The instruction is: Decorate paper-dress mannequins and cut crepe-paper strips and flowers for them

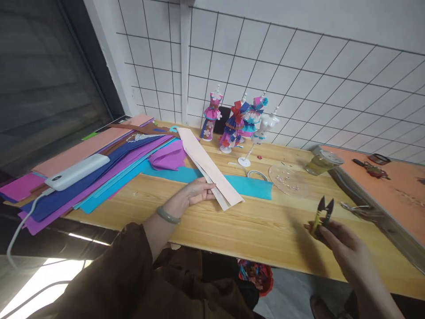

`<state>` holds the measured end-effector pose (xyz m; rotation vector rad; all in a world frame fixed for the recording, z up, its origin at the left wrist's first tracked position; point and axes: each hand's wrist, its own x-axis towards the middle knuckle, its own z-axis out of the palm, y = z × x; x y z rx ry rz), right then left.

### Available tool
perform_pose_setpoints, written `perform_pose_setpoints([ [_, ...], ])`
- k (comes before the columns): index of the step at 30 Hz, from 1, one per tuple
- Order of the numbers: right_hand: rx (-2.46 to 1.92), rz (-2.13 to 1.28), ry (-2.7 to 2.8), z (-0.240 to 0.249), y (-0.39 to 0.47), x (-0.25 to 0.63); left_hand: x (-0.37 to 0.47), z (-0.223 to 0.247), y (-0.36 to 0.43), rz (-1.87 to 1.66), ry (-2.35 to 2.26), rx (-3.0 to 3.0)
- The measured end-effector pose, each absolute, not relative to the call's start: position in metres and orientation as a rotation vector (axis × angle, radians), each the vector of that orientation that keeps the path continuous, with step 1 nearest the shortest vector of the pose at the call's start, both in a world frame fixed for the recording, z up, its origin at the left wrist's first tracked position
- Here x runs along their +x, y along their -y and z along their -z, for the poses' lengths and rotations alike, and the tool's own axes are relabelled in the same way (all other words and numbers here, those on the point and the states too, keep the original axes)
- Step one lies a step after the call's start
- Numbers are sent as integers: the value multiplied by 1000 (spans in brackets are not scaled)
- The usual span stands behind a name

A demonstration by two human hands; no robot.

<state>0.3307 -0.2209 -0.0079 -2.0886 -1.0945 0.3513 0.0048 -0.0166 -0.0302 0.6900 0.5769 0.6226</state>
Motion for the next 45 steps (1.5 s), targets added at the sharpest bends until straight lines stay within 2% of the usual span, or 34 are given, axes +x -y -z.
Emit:
perform_pose_setpoints([
  [2,-1722,-733,873,-1,210,301,5,31,16,-625,-568,693],
  [7,-1254,-1129,840,-11,186,235,6,36,14,-631,-568,693],
  [13,-1501,-1287,918,2,171,170,8,38,14,-660,-552,708],
  [17,-1469,-1438,877,9,162,146,9,36,15,-660,-546,712],
  [27,-1462,-1324,729,15,138,138,10,30,20,-635,-495,710],
  [45,-1432,-1337,747,16,141,142,6,26,28,-557,-504,920],
])
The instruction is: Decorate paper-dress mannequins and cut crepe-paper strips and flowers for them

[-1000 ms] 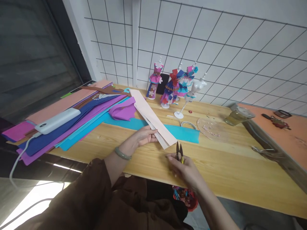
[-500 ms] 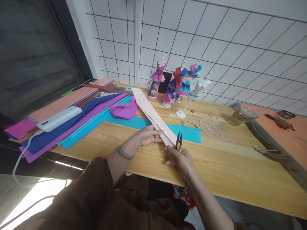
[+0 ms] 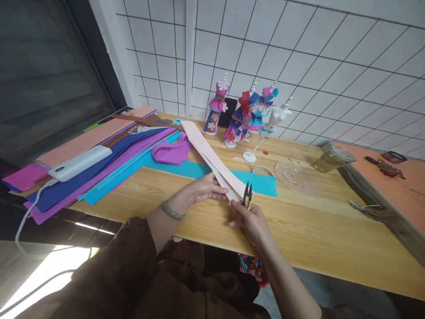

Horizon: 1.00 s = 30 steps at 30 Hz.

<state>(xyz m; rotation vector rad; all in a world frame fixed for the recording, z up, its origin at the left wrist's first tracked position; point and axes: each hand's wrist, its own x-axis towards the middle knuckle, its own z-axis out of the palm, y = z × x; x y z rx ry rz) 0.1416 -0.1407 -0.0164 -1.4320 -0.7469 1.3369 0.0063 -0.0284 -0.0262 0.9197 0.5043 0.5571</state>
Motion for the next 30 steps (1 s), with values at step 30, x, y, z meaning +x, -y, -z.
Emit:
perform_pose_setpoints([
  [30,-1434,-1667,969,1,166,158,6,24,28,-581,-492,962],
])
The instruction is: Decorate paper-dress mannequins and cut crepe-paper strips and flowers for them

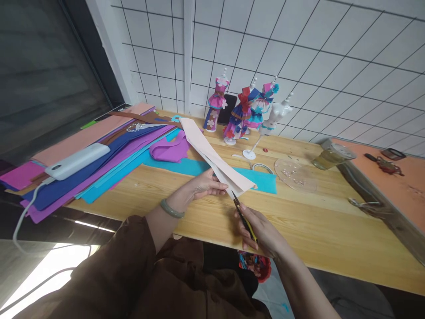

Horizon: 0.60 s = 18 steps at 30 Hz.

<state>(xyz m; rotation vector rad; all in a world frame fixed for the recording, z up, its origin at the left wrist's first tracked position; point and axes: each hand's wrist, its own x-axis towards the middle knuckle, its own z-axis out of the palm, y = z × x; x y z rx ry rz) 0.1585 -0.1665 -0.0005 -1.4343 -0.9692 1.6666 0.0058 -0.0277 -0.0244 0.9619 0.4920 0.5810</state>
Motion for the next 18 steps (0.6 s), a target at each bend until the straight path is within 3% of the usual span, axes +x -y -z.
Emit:
perform_pose_setpoints([
  [18,-1462,-1592,1006,0,157,156,4,24,26,-541,-480,953],
])
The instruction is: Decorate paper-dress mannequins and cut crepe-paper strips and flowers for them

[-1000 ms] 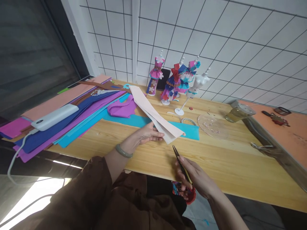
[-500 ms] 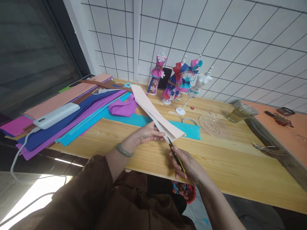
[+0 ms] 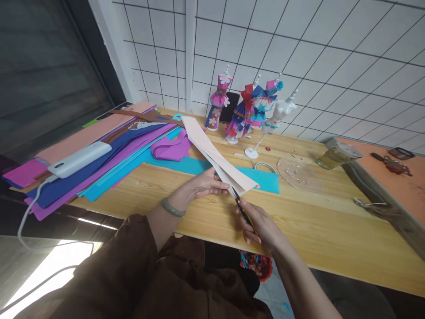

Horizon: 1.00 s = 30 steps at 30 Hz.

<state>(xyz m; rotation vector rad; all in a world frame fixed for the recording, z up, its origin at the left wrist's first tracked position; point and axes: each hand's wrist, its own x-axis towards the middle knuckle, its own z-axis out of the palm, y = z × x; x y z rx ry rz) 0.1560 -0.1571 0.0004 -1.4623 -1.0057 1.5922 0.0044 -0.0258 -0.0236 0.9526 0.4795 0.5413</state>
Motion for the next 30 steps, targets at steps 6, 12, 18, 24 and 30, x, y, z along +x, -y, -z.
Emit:
perform_pose_setpoints([
  [6,-1469,-1601,1024,0,158,157,4,25,25,-531,-471,942],
  [12,-1479,-1604,1019,0,159,157,4,25,24,-545,-453,931],
  [18,-1482,-1615,1027,1,158,158,3,23,25,-542,-450,939],
  [24,-1469,-1616,1026,-1,158,157,3,24,25,-542,-461,954],
  [30,-1446,-1635,1027,-1,157,155,3,21,27,-524,-471,952],
])
